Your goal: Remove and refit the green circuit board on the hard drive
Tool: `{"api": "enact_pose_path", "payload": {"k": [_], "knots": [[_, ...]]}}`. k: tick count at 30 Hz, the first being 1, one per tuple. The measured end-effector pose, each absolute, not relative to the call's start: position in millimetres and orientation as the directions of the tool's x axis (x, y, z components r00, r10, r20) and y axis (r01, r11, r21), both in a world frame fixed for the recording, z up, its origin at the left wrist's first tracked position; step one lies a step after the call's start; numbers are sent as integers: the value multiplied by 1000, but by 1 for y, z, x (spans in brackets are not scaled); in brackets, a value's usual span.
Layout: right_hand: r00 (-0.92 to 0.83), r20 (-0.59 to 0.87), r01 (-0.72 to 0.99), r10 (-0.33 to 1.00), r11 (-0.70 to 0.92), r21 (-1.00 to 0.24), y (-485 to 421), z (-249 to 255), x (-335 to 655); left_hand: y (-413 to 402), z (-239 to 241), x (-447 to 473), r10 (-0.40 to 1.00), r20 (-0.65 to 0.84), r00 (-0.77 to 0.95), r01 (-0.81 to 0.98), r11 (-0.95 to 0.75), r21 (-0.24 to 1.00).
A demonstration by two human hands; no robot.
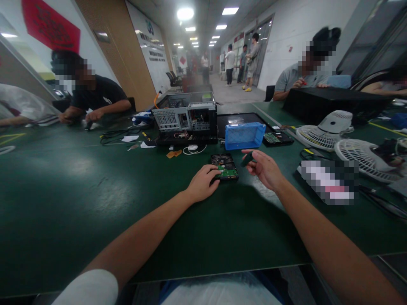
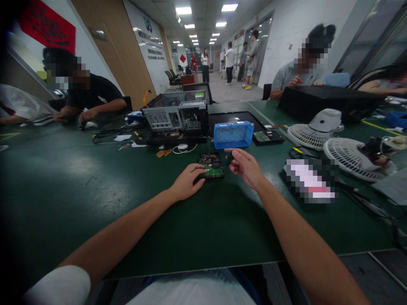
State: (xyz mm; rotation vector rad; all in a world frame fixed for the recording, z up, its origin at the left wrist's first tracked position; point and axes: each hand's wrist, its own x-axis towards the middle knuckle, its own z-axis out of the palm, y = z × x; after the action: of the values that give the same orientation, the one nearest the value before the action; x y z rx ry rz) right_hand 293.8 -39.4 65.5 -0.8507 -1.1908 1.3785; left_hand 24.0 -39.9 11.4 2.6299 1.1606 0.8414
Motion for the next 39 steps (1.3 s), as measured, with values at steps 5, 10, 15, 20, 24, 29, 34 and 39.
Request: {"api": "enact_pose_path", "payload": {"k": [5, 10, 15, 20, 24, 29, 34, 39], "knots": [[-194, 139, -239, 971, 91, -967, -39, 64, 294, -39, 10, 24, 702, 454, 549, 626, -705, 334], [-224, 132, -304, 966, 59, -951, -36, 61, 295, -39, 10, 25, 701, 462, 544, 620, -706, 342], [-214, 122, -330, 969, 46, -943, -35, 61, 295, -40, 12, 25, 702, 456, 547, 622, -705, 341], [-203, 123, -304, 971, 57, -951, -39, 64, 293, -39, 11, 26, 710, 445, 546, 626, -698, 347], [-182, 106, -281, 978, 51, -958, -40, 66, 293, -39, 11, 26, 720, 440, 536, 632, -688, 356], [-171, 124, -266, 977, 76, -961, -40, 66, 293, -39, 12, 26, 734, 436, 521, 637, -674, 375], [-198, 164, -277, 966, 106, -955, -38, 64, 294, -38, 10, 26, 743, 448, 498, 653, -661, 370], [-219, 118, -327, 969, 42, -944, -34, 62, 295, -37, 9, 26, 777, 414, 474, 684, -621, 383]]}}
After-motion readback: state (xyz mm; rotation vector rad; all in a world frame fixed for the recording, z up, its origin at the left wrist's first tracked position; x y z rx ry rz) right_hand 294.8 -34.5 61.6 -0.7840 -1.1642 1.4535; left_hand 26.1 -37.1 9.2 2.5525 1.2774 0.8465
